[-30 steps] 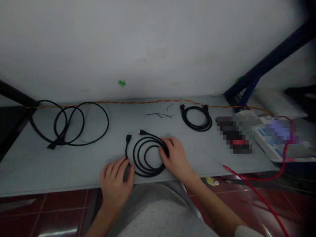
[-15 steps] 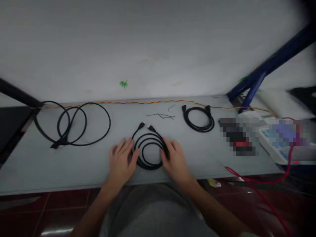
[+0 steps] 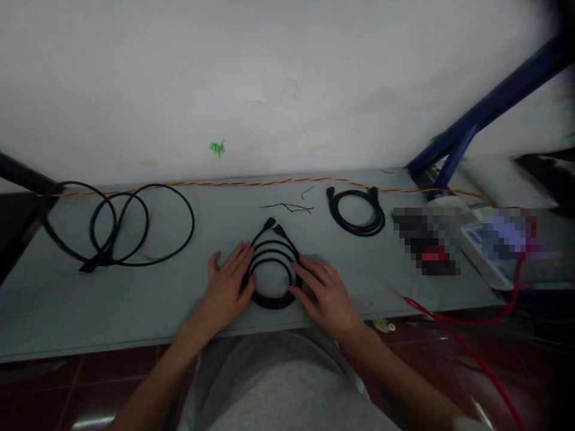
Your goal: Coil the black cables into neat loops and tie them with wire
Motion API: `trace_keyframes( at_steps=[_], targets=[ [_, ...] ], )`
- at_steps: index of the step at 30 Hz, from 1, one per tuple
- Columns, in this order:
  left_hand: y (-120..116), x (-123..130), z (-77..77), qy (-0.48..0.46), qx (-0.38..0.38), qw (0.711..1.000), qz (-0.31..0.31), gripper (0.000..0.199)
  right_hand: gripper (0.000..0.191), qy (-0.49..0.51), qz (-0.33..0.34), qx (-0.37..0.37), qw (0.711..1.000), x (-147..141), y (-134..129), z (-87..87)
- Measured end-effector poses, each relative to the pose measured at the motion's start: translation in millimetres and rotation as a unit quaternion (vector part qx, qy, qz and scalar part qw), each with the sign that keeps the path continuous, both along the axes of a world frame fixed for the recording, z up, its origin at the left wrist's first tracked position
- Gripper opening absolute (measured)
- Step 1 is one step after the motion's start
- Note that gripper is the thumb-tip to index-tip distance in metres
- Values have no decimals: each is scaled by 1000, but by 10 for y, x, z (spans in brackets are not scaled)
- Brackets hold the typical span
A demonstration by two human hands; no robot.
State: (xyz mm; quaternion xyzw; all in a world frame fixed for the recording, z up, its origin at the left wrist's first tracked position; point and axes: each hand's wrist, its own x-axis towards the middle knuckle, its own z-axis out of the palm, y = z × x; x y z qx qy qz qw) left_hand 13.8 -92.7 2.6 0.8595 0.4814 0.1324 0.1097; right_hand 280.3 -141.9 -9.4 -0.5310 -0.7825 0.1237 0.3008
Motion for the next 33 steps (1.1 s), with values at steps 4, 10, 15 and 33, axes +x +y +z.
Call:
trace_keyframes(
  at_steps=[4,10,15,33],
  targets=[
    [-5,-23,-25,-13,10,1000,-1,56,48,60,-58,-44,996,-99,34,13],
    [-16,-45,-58,-17,17,1000,-13,56,54,60,-133,-64,987,-224,31,9],
    [-11,-48,-70,-17,24,999,-26,56,56,20,-162,-60,985,-202,41,7],
    [88,-19,79,32,42,997,-61,49,26,67,-101,-1,993,-34,413,-187]
  ],
)
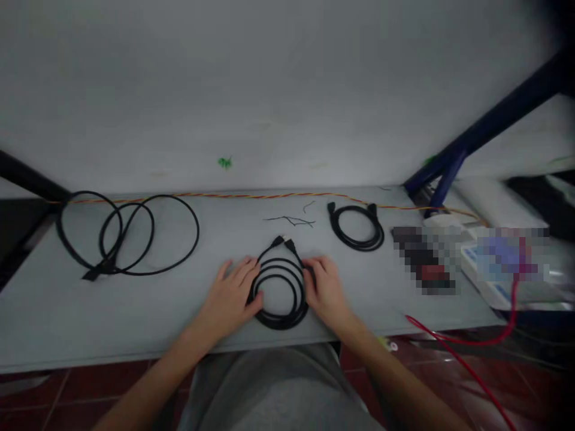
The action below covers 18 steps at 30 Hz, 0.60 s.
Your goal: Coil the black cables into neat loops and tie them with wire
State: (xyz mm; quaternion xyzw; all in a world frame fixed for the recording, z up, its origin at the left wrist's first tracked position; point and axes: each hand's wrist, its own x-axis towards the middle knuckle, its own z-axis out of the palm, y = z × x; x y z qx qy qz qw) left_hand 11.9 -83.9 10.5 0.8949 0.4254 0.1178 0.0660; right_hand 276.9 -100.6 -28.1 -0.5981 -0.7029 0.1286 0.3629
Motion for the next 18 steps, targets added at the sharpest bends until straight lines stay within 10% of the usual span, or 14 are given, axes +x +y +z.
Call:
trace_keyframes(
  at_steps=[9,18],
  targets=[
    [-20,8,-1,-15,-25,1000,7,63,22,19,-17,-1,1000,-1,6,-9],
    [241,27,-11,-16,-59,997,-44,96,35,-99,220,26,970,23,380,256]
  ],
)
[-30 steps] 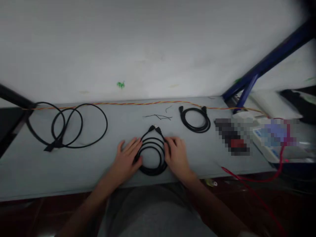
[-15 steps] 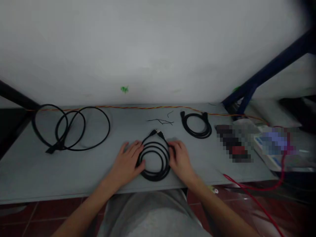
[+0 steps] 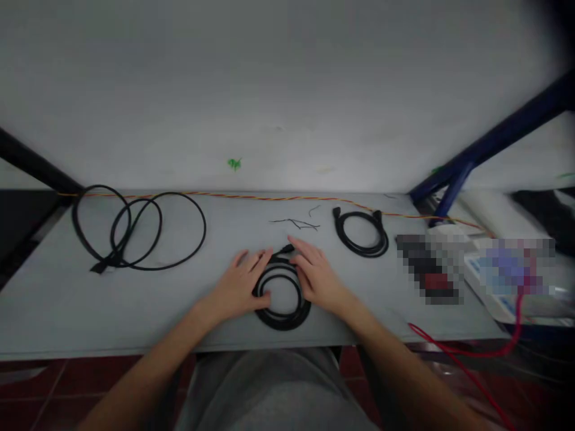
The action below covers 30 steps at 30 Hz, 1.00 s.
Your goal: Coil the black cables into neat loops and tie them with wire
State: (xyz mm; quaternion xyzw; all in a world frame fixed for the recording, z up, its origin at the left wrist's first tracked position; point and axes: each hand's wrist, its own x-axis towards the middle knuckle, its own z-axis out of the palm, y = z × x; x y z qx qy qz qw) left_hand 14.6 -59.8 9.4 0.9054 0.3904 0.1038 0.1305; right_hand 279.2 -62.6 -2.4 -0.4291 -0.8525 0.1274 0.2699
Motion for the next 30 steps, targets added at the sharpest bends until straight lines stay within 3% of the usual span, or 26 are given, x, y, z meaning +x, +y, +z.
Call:
trace_keyframes(
  at_steps=[4,10,23,30],
  targets=[
    [57,3,-5,0,43,999,-1,89,38,14,43,-16,999,-37,87,8],
    [77,42,77,-10,20,998,-62,76,46,9,-8,-6,1000,-112,-8,-42],
    [-185,2,8,10,33,997,68,77,35,37,-101,11,994,-107,-279,-105],
    [-176,9,-16,7,25,997,79,81,29,33,-142,5,989,-146,-332,-68]
  ],
)
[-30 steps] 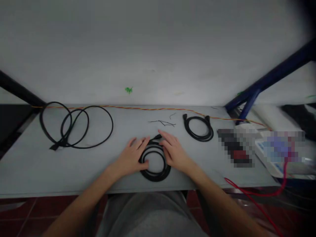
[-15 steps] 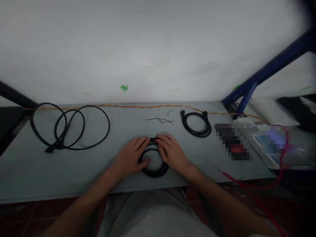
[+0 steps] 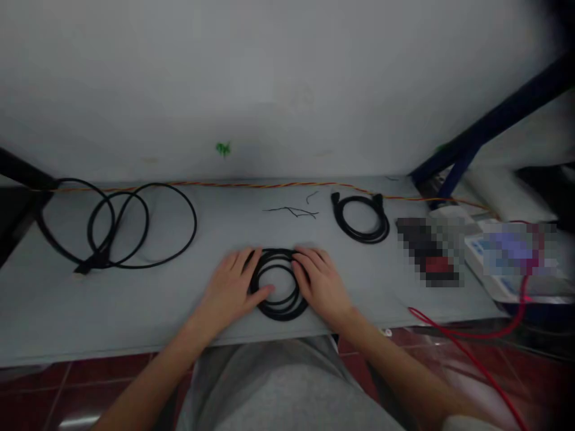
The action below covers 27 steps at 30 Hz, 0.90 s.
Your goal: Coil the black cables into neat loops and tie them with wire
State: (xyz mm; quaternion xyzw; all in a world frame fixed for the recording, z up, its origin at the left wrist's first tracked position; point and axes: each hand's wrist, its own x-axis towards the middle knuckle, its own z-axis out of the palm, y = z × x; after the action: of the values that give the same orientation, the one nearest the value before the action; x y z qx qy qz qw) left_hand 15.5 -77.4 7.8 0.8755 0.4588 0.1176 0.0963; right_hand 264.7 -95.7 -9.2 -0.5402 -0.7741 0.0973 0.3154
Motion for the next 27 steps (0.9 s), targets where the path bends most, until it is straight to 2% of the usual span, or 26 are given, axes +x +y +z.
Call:
trace_keyframes(
  at_steps=[4,9,12,15,17,20,22,25,27],
  targets=[
    [-14,17,29,9,-9,1000,-13,89,35,-18,-11,-3,1000,-18,15,23],
    [0,7,42,-28,-6,996,-79,121,36,-37,-15,-1,999,-28,4,16],
    [14,-6,24,-36,-17,992,-119,118,35,-31,-38,-6,999,-58,-5,-4],
    [-3,-3,15,-25,-10,993,-113,109,34,-25,-56,-11,998,-48,12,11],
    [-32,7,19,-18,-3,996,-91,112,36,-26,-36,-24,999,32,22,56],
    [-74,21,32,-18,-1,997,-69,115,40,-40,64,-71,995,272,-17,144],
    [-86,28,36,-17,-5,997,-69,114,58,-54,128,-96,986,450,-81,183],
    [-81,30,29,-10,-7,997,-79,118,108,-63,170,-118,976,612,-179,195],
    [-75,25,24,-7,-6,996,-91,119,117,-62,173,-127,975,629,-209,193]
  ],
)
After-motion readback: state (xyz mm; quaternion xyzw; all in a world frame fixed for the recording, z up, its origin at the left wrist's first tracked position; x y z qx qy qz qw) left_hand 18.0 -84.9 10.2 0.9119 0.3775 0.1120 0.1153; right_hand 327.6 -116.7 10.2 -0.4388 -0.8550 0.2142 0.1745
